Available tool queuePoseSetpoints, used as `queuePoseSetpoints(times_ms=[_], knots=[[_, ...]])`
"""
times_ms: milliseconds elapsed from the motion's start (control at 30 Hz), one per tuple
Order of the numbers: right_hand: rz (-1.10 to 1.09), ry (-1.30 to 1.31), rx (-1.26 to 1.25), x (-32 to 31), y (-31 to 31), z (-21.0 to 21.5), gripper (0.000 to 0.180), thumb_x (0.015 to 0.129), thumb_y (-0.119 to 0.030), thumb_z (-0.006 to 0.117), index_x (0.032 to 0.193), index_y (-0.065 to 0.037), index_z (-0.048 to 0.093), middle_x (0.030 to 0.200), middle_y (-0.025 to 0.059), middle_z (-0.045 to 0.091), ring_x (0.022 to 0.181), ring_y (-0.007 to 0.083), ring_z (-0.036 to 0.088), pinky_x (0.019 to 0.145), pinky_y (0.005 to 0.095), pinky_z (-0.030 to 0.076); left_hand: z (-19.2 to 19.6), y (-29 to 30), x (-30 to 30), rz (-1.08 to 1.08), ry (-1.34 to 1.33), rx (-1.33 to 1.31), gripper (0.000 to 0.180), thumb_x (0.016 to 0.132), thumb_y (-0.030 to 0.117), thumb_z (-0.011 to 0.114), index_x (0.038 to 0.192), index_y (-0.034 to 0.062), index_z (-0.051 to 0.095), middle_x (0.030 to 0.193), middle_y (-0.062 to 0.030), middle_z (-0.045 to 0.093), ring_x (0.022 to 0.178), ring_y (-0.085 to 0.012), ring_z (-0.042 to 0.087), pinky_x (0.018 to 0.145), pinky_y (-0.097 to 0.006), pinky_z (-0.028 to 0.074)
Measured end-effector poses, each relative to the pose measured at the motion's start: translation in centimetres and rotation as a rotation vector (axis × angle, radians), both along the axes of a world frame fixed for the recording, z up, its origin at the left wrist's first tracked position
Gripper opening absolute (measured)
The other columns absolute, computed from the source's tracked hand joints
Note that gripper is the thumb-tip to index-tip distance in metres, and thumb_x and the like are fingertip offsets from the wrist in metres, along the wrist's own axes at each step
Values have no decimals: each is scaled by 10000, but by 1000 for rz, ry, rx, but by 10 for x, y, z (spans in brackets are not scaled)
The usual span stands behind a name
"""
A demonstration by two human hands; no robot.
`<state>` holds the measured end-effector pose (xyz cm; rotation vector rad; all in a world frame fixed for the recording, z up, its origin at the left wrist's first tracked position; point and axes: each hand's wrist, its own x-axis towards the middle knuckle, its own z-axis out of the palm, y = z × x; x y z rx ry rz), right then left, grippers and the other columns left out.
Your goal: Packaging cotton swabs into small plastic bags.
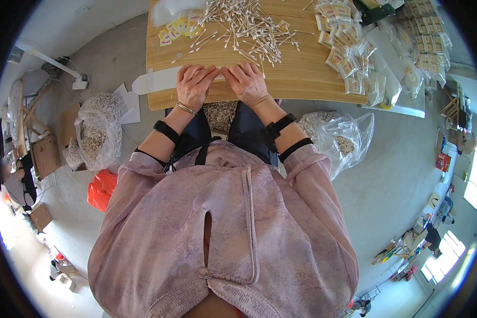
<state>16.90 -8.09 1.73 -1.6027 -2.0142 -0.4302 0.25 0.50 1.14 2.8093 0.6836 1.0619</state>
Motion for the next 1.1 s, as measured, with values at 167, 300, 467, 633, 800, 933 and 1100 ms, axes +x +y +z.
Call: queuePoseSetpoints(times_ms=[167, 300, 467, 633, 800, 933, 1100], knots=[[-5, -18, -21, -3, -8, -2, 295, 701, -129, 602, 985, -87, 667, 811, -5, 484, 845, 171, 521, 706, 303, 450, 1, -10, -2, 24, 12, 7, 302, 692, 114, 606, 975, 199, 672, 1009, 77, 649, 945, -116, 555, 937, -346, 357], [3, -15, -18, -2, -5, 5, 288, 704, -127, 601, 980, -81, 671, 806, -3, 481, 837, 173, 522, 696, 299, 452, 4, -6, 0, 28, 32, 27, 269, 711, 116, 606, 956, 200, 674, 1006, 85, 648, 929, -102, 557, 951, -346, 329], [28, -8, 9, -4, -4, 13, 289, 703, -134, 601, 977, -74, 669, 801, -6, 477, 816, 170, 522, 685, 292, 454, 14, -8, -2, 50, 68, 60, 239, 727, 124, 605, 943, 201, 675, 997, 96, 647, 914, -90, 558, 963, -348, 309], [33, 2, -32, -8, -12, -3, 275, 702, -141, 596, 959, -69, 663, 797, -7, 474, 812, 168, 524, 676, 289, 458, -2, -13, -4, 13, 52, 71, 233, 721, 158, 580, 932, 197, 672, 994, 100, 630, 893, -81, 563, 966, -363, 311], [-16, 20, -39, -1, 3, -1, 272, 714, -147, 591, 965, -66, 657, 829, 1, 490, 827, 178, 528, 701, 303, 463, 4, -5, 0, 58, 61, 47, 268, 729, 140, 585, 975, 205, 671, 1014, 97, 639, 909, -78, 573, 967, -344, 293], [-24, 22, -16, 0, 13, 5, 285, 721, -154, 584, 983, -65, 655, 909, 5, 524, 872, 184, 534, 735, 310, 466, 1, 5, 4, 69, 51, 12, 274, 743, 134, 561, 985, 206, 668, 1028, 100, 634, 899, -78, 578, 961, -345, 286], [-34, 15, -13, 3, 14, 5, 280, 724, -156, 579, 976, -64, 660, 960, -2, 546, 917, 185, 543, 744, 311, 470, -1, 5, 7, 93, 44, 25, 300, 734, 112, 591, 1002, 220, 669, 1020, 101, 649, 916, -70, 582, 961, -330, 276]])
